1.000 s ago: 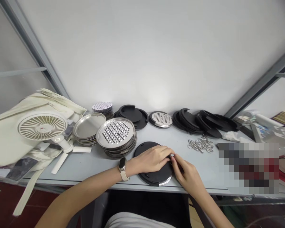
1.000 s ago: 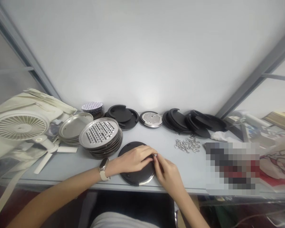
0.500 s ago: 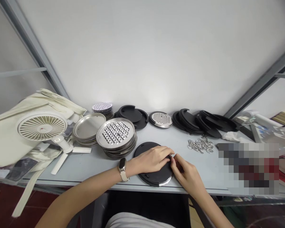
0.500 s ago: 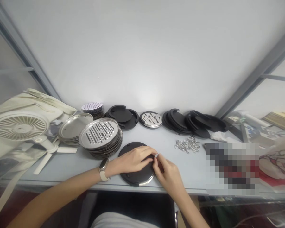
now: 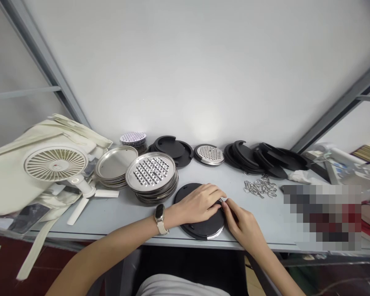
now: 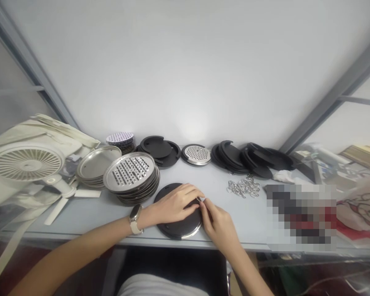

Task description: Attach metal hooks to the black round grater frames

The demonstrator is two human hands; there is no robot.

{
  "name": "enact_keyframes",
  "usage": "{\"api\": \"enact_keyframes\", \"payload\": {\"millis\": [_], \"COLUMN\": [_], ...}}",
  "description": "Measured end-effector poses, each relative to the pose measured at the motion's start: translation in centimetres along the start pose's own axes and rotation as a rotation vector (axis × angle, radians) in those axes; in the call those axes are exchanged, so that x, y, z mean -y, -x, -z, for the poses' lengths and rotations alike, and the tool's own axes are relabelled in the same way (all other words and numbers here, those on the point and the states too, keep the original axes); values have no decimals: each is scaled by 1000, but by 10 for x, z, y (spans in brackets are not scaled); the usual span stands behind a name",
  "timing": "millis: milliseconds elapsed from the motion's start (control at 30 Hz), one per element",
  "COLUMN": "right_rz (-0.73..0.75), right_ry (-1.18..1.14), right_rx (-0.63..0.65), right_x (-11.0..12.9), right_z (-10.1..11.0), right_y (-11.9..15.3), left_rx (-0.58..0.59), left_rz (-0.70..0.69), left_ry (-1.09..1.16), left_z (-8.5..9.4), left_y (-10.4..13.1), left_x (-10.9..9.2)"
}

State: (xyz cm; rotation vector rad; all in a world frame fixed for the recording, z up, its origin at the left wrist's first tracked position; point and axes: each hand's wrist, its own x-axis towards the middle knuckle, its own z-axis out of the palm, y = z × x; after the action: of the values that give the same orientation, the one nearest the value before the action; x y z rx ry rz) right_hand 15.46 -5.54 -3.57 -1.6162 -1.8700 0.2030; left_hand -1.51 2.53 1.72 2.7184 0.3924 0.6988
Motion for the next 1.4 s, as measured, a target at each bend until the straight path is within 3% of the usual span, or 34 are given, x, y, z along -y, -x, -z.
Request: {"api": "enact_keyframes", "payload": {"millis": [533,1033,1167,1400], "right_rz": [-45,81,67,34], "right_ry": [-154,-37,-34,-62], "right_rx": [51,-52,-99,-64], "right_x": [2,-1,1,5], "right_z": [3,2,4,7], "right_y": [-1,3,4,2], "left_rx": [39,46,55,59], "left_rz": [39,53,40,15], "left_ry": [106,224,238,159], "left_z": [1,-1,-1,1], "left_y": [0,1,1,-1], "left_x": [0,1,0,-1]}}
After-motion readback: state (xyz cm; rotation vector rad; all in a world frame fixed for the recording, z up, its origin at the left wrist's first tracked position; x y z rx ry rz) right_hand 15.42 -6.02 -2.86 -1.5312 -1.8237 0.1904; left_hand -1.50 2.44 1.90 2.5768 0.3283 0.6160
